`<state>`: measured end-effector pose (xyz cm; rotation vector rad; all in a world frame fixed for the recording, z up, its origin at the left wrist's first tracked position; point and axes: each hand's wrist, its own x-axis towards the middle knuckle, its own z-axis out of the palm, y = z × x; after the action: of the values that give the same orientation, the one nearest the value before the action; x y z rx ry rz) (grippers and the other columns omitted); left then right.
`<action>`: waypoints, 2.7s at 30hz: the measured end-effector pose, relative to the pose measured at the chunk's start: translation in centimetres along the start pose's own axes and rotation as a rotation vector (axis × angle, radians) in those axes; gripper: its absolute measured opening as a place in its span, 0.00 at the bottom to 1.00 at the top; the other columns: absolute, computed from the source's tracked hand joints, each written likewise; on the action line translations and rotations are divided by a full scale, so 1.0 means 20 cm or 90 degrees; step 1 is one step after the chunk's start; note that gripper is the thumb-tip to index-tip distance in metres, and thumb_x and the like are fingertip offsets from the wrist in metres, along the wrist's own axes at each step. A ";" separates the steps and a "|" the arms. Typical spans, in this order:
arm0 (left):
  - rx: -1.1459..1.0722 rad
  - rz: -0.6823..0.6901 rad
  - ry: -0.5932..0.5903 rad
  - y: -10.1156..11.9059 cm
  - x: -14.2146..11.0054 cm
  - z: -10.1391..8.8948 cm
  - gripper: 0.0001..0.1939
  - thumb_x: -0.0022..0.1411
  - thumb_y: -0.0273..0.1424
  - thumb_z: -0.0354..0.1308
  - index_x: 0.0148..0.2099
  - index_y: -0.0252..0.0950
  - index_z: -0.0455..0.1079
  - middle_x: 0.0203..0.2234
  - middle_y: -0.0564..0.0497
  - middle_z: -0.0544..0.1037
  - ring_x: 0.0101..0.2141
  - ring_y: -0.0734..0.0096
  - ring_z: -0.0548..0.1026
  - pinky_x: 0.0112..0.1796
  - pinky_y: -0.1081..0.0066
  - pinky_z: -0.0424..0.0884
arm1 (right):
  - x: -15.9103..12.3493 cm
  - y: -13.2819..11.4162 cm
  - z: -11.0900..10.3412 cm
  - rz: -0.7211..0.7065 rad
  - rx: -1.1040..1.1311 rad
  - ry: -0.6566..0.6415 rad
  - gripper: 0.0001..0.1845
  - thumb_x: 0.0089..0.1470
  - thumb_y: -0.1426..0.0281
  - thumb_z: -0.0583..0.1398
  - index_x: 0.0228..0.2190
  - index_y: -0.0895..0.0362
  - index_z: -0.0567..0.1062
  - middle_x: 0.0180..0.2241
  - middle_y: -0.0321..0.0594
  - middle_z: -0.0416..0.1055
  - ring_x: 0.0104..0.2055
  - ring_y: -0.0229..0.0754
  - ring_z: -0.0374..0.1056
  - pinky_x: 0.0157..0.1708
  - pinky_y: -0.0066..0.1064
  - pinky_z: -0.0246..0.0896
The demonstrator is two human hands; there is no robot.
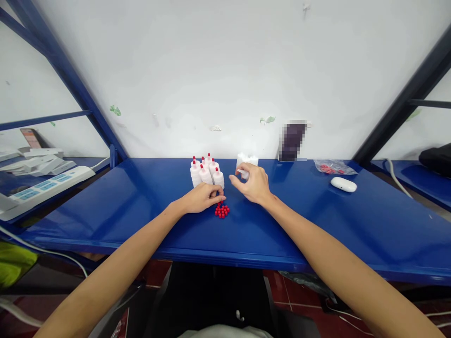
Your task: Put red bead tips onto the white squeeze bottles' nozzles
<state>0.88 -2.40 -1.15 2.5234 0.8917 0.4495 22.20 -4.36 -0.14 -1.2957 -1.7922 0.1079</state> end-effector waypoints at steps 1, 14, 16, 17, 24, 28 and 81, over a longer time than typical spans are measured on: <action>0.000 -0.001 0.002 0.00 0.00 0.00 0.15 0.68 0.41 0.52 0.39 0.35 0.71 0.20 0.56 0.69 0.23 0.74 0.66 0.27 0.73 0.57 | 0.00 0.00 0.00 0.001 0.005 0.001 0.11 0.53 0.61 0.59 0.29 0.56 0.73 0.27 0.38 0.72 0.27 0.40 0.64 0.31 0.31 0.56; -0.009 0.022 0.011 0.00 -0.02 -0.02 0.18 0.70 0.40 0.47 0.37 0.34 0.70 0.19 0.55 0.68 0.22 0.74 0.65 0.27 0.73 0.58 | 0.01 0.01 0.01 -0.001 -0.018 -0.211 0.16 0.62 0.64 0.48 0.25 0.55 0.65 0.19 0.34 0.65 0.25 0.39 0.62 0.29 0.30 0.49; 0.002 0.028 0.011 0.00 -0.01 -0.02 0.18 0.71 0.40 0.46 0.36 0.34 0.69 0.19 0.55 0.68 0.22 0.74 0.65 0.27 0.72 0.58 | 0.00 0.00 0.02 -0.013 -0.031 -0.225 0.15 0.63 0.64 0.48 0.26 0.55 0.65 0.20 0.33 0.65 0.25 0.39 0.61 0.29 0.30 0.48; 0.008 0.030 0.011 0.00 -0.01 -0.02 0.18 0.71 0.39 0.45 0.35 0.34 0.69 0.19 0.55 0.68 0.22 0.74 0.65 0.27 0.72 0.58 | 0.00 0.01 0.02 -0.018 -0.042 -0.233 0.15 0.63 0.64 0.48 0.26 0.54 0.65 0.20 0.33 0.64 0.25 0.39 0.61 0.28 0.30 0.48; 0.037 0.042 0.024 0.00 -0.02 -0.02 0.21 0.73 0.39 0.41 0.34 0.34 0.68 0.22 0.53 0.70 0.25 0.72 0.67 0.29 0.72 0.59 | 0.00 0.02 0.04 -0.054 -0.101 -0.292 0.16 0.62 0.65 0.48 0.25 0.55 0.66 0.24 0.36 0.66 0.27 0.40 0.61 0.30 0.30 0.49; 0.090 0.023 0.021 0.01 -0.03 -0.03 0.19 0.70 0.43 0.46 0.35 0.35 0.69 0.22 0.53 0.71 0.23 0.72 0.67 0.27 0.71 0.57 | 0.01 0.01 0.03 -0.076 -0.120 -0.282 0.16 0.60 0.68 0.50 0.22 0.57 0.69 0.29 0.41 0.70 0.31 0.41 0.64 0.35 0.32 0.52; 0.176 0.047 0.043 0.02 -0.05 -0.04 0.14 0.62 0.27 0.50 0.44 0.38 0.76 0.25 0.52 0.78 0.23 0.73 0.70 0.28 0.73 0.60 | -0.01 0.00 0.02 0.037 0.223 -0.066 0.17 0.58 0.63 0.49 0.21 0.56 0.65 0.18 0.32 0.56 0.21 0.36 0.53 0.25 0.31 0.47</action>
<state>0.00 -3.03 -0.38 2.8152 0.9442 0.4642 21.88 -4.36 -0.42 -1.1050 -1.7286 0.5067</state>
